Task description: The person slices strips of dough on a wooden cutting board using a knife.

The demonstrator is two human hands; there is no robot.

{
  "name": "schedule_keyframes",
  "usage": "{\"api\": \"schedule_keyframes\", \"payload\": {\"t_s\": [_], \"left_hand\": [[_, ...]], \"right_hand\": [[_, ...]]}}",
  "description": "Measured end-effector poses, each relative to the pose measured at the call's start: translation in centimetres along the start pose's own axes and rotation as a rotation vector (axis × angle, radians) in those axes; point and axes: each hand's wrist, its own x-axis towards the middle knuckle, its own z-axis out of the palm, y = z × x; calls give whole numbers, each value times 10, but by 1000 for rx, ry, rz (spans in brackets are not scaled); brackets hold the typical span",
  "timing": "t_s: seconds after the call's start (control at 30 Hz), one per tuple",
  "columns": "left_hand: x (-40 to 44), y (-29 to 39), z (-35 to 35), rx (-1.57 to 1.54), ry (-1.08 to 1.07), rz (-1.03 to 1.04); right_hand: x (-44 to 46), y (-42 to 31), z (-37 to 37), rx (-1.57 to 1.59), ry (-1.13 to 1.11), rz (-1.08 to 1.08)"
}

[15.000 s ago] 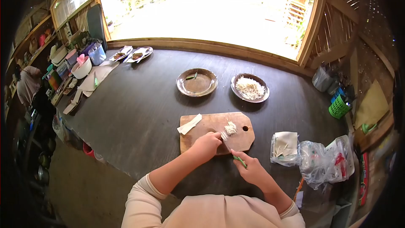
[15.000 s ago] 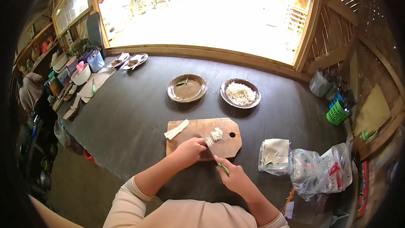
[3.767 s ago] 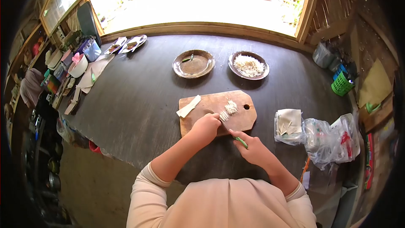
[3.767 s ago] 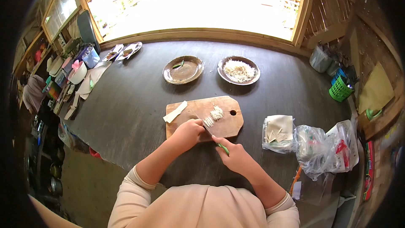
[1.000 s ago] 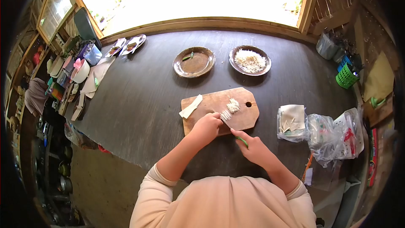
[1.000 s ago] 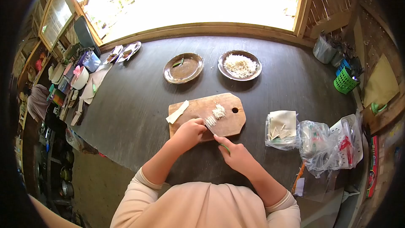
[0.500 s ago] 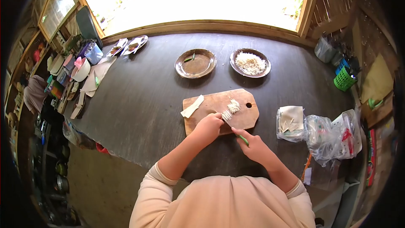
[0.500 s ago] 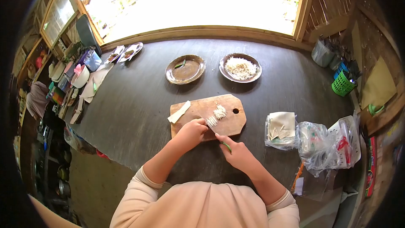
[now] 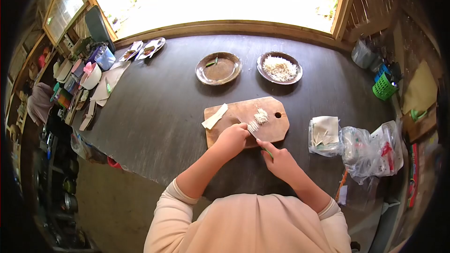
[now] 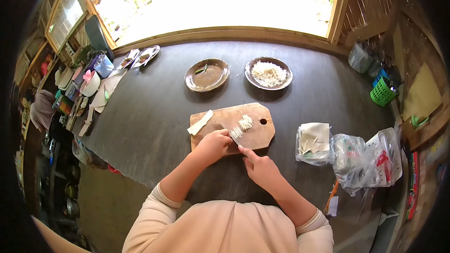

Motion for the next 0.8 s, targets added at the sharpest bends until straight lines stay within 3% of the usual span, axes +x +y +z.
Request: {"api": "schedule_keyframes", "payload": {"t_s": [0.17,0.23,0.37,0.47,0.53,0.8], "left_hand": [[0,0,-4,-13,3,-4],[-1,2,-5,10,1,0],[1,0,-3,6,-17,2],[-1,2,-3,18,-22,-10],[-1,7,-7,44,-16,-41],[-1,1,-3,90,-18,-38]], "right_hand": [[-6,2,-10,102,6,-75],[-10,-3,-14,84,-64,34],[-3,-9,-11,86,-55,35],[1,-17,-8,-92,-129,176],[-2,-11,-10,66,-87,106],[-4,-3,-9,88,-61,30]]}}
